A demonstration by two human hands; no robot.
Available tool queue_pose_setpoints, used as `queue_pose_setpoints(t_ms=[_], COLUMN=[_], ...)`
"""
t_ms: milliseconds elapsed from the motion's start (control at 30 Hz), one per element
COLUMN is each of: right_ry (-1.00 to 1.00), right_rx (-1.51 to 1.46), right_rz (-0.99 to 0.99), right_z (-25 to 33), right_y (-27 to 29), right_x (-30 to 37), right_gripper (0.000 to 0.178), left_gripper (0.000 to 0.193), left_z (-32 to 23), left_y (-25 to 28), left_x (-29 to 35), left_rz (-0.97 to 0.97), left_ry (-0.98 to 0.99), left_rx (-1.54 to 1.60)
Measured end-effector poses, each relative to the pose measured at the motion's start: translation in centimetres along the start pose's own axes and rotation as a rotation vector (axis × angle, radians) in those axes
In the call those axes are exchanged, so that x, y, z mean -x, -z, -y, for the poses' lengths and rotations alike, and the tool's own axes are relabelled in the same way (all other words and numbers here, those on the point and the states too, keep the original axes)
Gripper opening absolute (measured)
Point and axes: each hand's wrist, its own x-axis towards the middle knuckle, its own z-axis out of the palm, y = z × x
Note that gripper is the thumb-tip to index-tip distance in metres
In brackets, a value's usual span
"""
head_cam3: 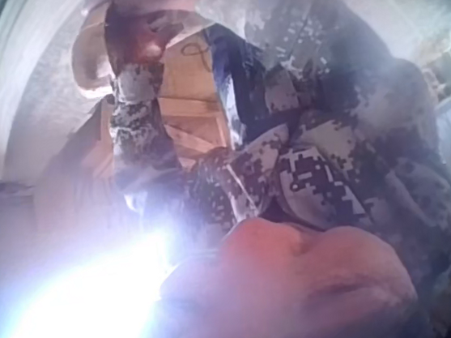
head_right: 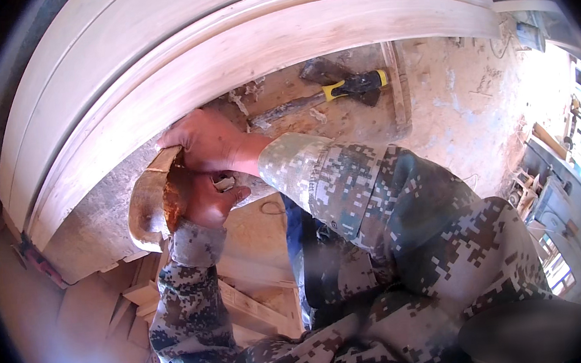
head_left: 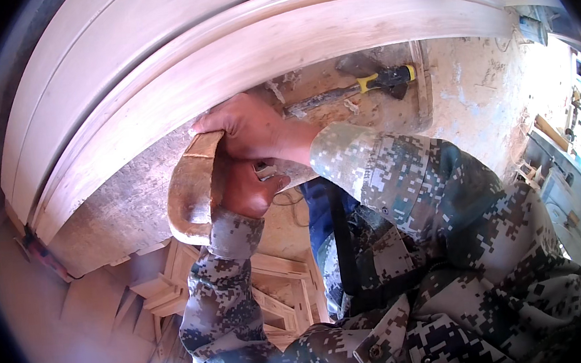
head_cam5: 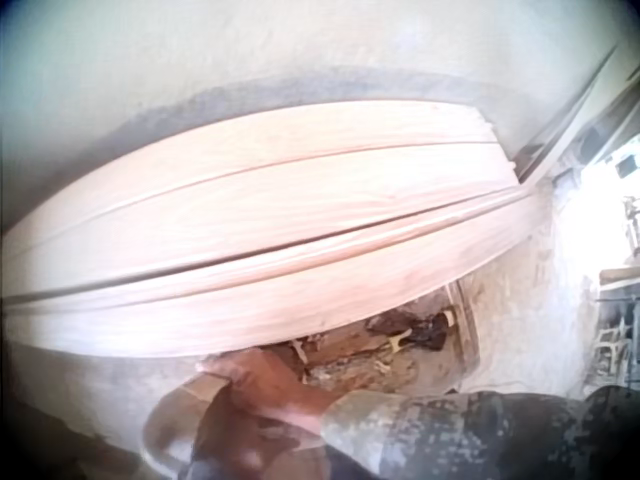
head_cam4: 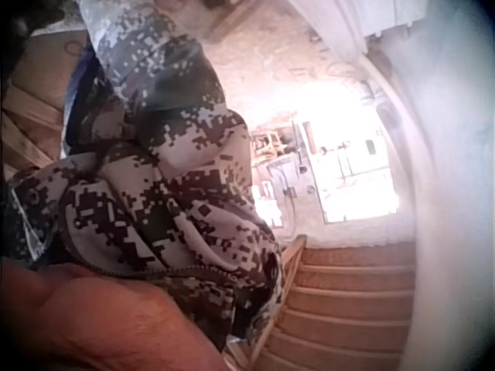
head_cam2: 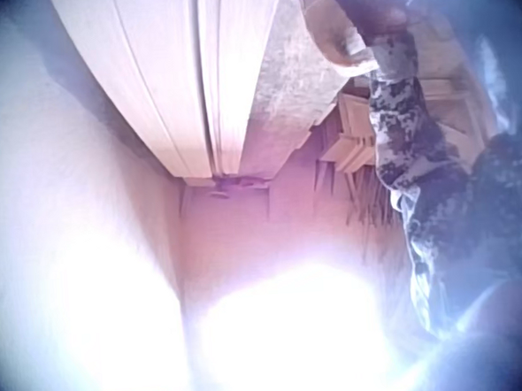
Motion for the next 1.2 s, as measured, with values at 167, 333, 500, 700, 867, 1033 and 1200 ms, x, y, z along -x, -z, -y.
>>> queue_pose_setpoints(t_ms=[167, 333, 500, 700, 867, 1033, 1200], right_ry=[-0.095, -0.169, -0.214, -0.147, -0.09, -0.184, -0.056], right_rx=[-0.064, -0.077, -0.042, -0.052, -0.094, -0.239, -0.082], right_rz=[0.016, 0.034, -0.005, -0.087, -0.165, -0.119, -0.022], right_z=[0.7, 0.5, 1.2, 1.3, 1.0, 1.3, 2.1], right_y=[0.6, 0.0, -0.1, 0.2, -0.3, -0.1, 1.0], right_x=[0.1, -0.2, -0.3, -0.3, -0.6, 0.7, -0.4], right_gripper=[0.045, 0.043, 0.042, 0.039, 0.038, 0.028, 0.04], left_gripper=[0.053, 0.03, 0.034, 0.032, 0.021, 0.024, 0.029], left_z=[-0.9, 0.1, -0.4, -0.5, -0.1, 1.7, -1.4], left_y=[-0.4, -0.9, -1.5, -1.6, -2.5, -4.5, -5.1], left_x=[0.1, 1.5, 2.4, 2.9, 2.7, 1.8, 2.4], left_rz=[-0.095, -0.179, -0.251, -0.395, -0.493, -0.616, -0.592], left_ry=[-0.07, -0.164, -0.453, -0.674, -0.753, -0.632, -0.278], left_rx=[-0.02, -0.126, -0.116, -0.301, -0.347, -0.222, 0.023])
